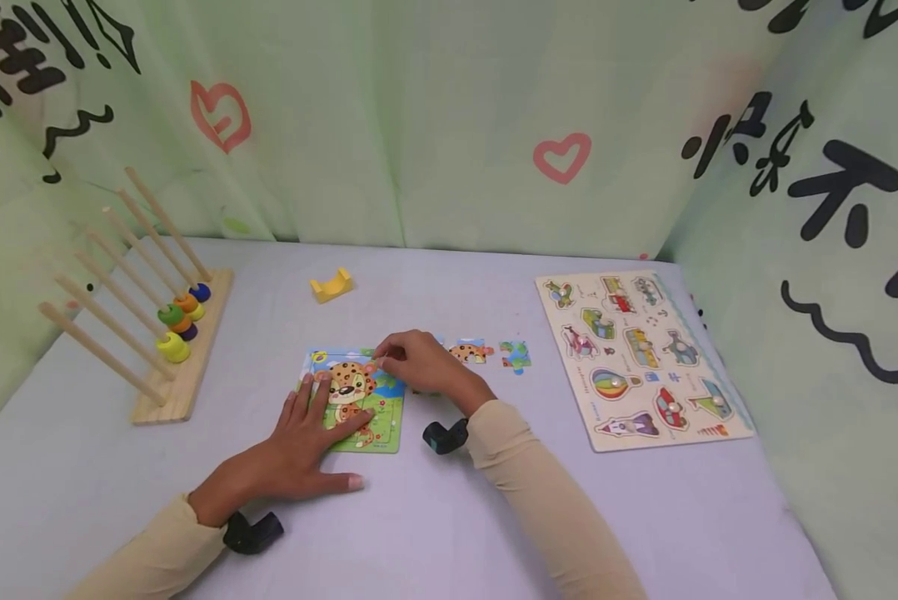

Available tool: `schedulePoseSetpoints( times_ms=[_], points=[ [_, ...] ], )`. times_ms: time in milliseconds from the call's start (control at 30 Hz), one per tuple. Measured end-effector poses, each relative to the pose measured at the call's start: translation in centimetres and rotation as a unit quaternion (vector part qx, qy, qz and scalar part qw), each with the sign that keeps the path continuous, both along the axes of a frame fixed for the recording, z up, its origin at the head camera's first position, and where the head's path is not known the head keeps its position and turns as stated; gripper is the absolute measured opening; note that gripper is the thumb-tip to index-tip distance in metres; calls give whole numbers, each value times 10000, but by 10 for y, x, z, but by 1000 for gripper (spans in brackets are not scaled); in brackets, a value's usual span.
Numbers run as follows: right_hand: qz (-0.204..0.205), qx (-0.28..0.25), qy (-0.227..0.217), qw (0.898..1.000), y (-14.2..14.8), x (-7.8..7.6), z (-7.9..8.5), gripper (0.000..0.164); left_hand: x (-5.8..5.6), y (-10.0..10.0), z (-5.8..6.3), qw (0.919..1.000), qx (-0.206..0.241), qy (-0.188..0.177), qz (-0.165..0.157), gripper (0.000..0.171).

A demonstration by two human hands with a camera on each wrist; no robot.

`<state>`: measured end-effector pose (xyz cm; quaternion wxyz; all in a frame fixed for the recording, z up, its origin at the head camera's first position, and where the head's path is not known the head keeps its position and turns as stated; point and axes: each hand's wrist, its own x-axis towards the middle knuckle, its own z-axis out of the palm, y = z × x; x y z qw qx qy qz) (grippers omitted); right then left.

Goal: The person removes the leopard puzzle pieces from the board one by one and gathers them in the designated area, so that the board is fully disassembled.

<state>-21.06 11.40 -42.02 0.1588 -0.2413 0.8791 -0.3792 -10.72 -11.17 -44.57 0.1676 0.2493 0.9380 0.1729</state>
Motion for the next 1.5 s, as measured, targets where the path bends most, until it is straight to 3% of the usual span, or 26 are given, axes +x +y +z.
schedulePoseSetpoints(
  times_ms=[467, 667, 767, 1000, 1500],
  points=[
    [55, -429, -327, 9985, -29, -1, 0, 24, 0, -1, 1, 9999, -128, 45, -64, 87],
    [165, -666, -837, 9941, -35, -4, 3, 26, 0, 0, 1, 9998, -189, -44, 15, 88],
    [179, -559, -911, 9941, -37, -4, 6, 27, 0, 0, 2, 9998, -181, -59, 44, 88],
    [-209, -76, -813, 9964, -40, -5, 4, 25, -2, 1, 1, 9997, -241, 6, -9, 87],
    [8, -150, -897, 9959, -44, -3, 8, 20, 0, 1, 2, 9998, -191, 46, -44, 88]
  ],
)
